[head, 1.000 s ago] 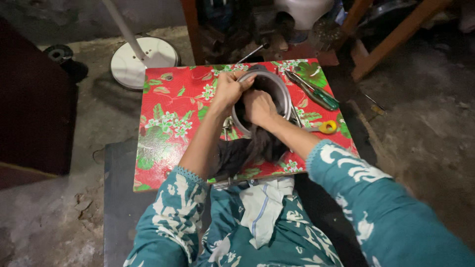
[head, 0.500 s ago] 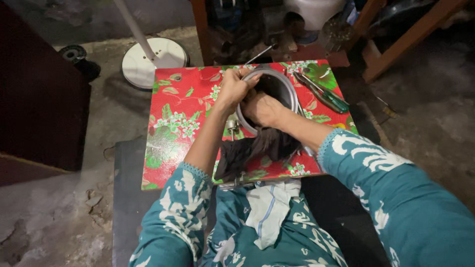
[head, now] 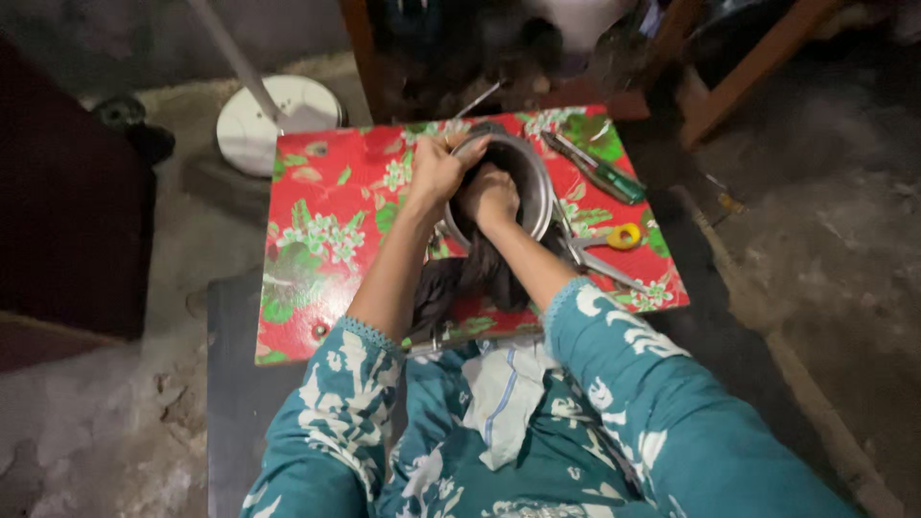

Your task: The person disassembles and wipes down the components of a mixer grinder jar, including the blade assembly and coupling, using a cloth and various tools.

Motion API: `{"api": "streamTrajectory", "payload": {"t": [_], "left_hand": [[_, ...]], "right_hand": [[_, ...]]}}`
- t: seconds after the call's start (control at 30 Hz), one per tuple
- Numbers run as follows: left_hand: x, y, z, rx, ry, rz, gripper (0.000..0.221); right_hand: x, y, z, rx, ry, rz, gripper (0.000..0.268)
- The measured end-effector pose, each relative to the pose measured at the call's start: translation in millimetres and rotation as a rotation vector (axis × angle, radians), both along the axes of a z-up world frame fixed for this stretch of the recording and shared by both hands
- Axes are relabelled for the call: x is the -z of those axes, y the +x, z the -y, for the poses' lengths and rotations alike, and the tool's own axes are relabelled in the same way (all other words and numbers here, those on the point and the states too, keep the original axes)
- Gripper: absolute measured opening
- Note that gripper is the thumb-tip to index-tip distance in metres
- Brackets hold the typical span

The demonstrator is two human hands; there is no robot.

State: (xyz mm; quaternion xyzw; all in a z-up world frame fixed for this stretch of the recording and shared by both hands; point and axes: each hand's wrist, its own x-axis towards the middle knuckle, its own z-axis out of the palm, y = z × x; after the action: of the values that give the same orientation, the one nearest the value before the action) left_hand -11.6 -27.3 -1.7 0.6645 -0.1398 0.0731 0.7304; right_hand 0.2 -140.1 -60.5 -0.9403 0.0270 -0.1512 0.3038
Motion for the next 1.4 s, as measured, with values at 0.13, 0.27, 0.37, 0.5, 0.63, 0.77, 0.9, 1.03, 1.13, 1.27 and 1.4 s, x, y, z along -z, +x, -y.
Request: {"api": "streamTrajectory", "payload": {"t": [0.13,0.27,0.37,0.5,0.63,0.77,0.9,1.03,1.13,1.27,1.4], "left_hand": [[-8,-7,-2,0.033,-0.028,0.048,0.01],[-12,-11,-10,-0.015,0.107,-0.137,0.016],[-11,-8,-19,0.045,0.061,-0.119,0.016],[-14,9,-30,0.17,-0.001,-0.12,0.015],[-1,14,-49,0.259,0.067,-0.138,0.017],[15,19,-40,0.27,0.068,-0.029,0.019],[23,30,-35,0.309,0.006,0.01,0.021],[20,33,-33,0.282,-0.023,0.038,0.026],[18,24,-42,0.229,0.036,-0.152,0.026],[24,25,-38,0.24,-0.025,-0.055,0.03],[27,28,-35,0.273,-0.054,0.058,0.031]], "right_hand": [[-17,-21,13,-0.206,-0.08,-0.02,0.034],[-50,-70,22,-0.381,-0.433,0.061,0.027],[-79,-87,22,-0.669,-0.534,0.166,0.042],[-89,-66,22,-0.871,-0.726,0.082,0.037],[-75,-55,21,-0.987,-0.842,0.263,0.032],[-51,-55,13,-0.955,-1.025,0.436,0.026],[-40,-48,17,-0.923,-1.037,0.406,0.025],[-45,-51,15,-0.927,-1.126,0.561,0.02],[-59,-54,11,-0.934,-1.155,0.663,0.019],[-68,-51,10,-1.046,-1.256,0.582,0.018],[-61,-51,9,-0.964,-1.248,0.731,0.017]]}}
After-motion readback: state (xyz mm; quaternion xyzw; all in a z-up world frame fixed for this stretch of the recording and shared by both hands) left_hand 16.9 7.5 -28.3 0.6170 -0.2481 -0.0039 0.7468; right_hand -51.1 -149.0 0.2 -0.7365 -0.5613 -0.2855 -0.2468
